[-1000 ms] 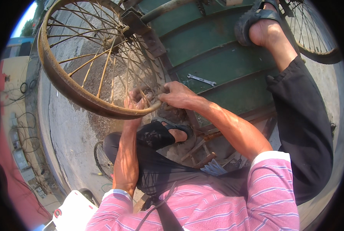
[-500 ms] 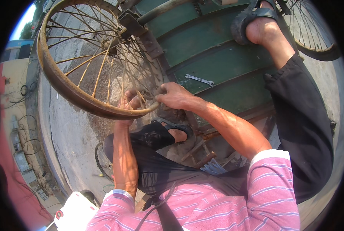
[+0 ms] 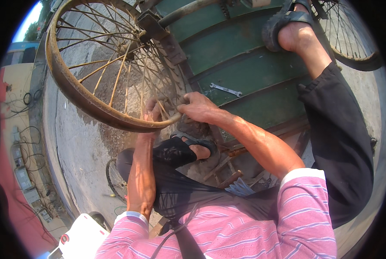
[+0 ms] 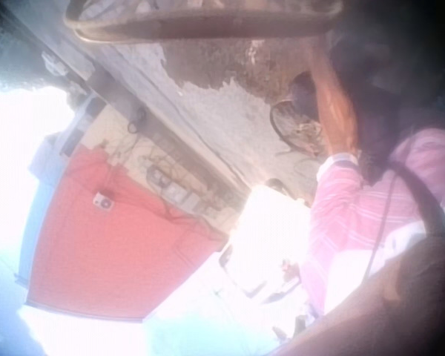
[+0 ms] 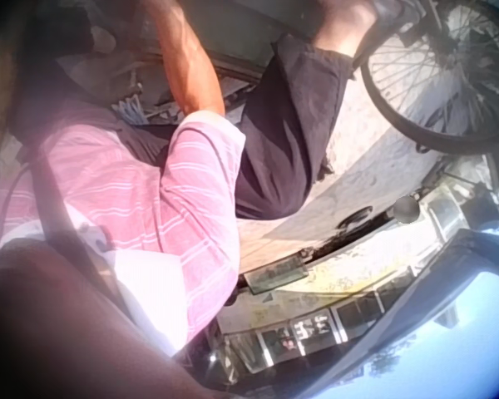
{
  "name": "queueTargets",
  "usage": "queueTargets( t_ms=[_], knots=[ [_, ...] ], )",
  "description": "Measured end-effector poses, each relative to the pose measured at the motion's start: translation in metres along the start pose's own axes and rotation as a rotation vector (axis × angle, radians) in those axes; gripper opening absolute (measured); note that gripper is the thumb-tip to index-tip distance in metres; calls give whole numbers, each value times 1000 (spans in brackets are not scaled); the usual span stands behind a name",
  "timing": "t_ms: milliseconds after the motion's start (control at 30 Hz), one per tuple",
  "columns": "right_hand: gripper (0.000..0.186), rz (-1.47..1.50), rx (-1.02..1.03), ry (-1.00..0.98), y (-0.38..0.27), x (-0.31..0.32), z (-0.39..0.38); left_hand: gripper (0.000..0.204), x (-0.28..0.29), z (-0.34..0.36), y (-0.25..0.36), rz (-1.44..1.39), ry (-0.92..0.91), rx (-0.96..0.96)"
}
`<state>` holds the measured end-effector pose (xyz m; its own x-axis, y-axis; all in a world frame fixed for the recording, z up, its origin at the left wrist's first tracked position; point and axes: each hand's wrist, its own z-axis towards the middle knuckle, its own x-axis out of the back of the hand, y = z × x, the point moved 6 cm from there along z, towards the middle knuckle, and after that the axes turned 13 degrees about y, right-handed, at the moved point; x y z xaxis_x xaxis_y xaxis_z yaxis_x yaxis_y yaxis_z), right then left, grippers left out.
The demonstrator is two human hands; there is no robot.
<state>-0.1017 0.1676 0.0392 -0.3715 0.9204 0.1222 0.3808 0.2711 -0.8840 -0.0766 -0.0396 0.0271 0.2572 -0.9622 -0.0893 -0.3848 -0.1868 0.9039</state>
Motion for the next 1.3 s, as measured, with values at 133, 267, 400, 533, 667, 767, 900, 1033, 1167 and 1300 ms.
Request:
queueTargets(
  t_ms=[133,267,400,533,667,767,900,1033,1167,1300],
  knots=[
    [30,68,-9,30,-2,-1,-3,35,-2,7,-3,72,23,-83],
    [32,130,-58,15,5,-3,-1,37,-10,3,4,86,7,-142],
    [37,199,-102,23,16,-7,8,38,-11,3,12,250,-42,-226],
    [40,197,27,77,1,-3,5,38,-5,4,13,332,-54,-245],
    [43,230,146,107,-3,-3,7,42,-16,-5,17,230,-89,-298],
    [47,233,188,43,-13,-1,8,41,-13,-6,11,238,-107,-153],
    [53,127,171,32,-24,5,10,46,-19,-19,17,126,-175,-193],
    [60,83,231,22,-29,3,13,48,-15,-21,16,115,-210,-133],
    [59,82,255,38,-31,2,11,48,-7,-16,11,114,-191,-136],
    [57,104,272,10,-29,1,14,47,-13,-18,20,201,-235,-269]
  ],
)
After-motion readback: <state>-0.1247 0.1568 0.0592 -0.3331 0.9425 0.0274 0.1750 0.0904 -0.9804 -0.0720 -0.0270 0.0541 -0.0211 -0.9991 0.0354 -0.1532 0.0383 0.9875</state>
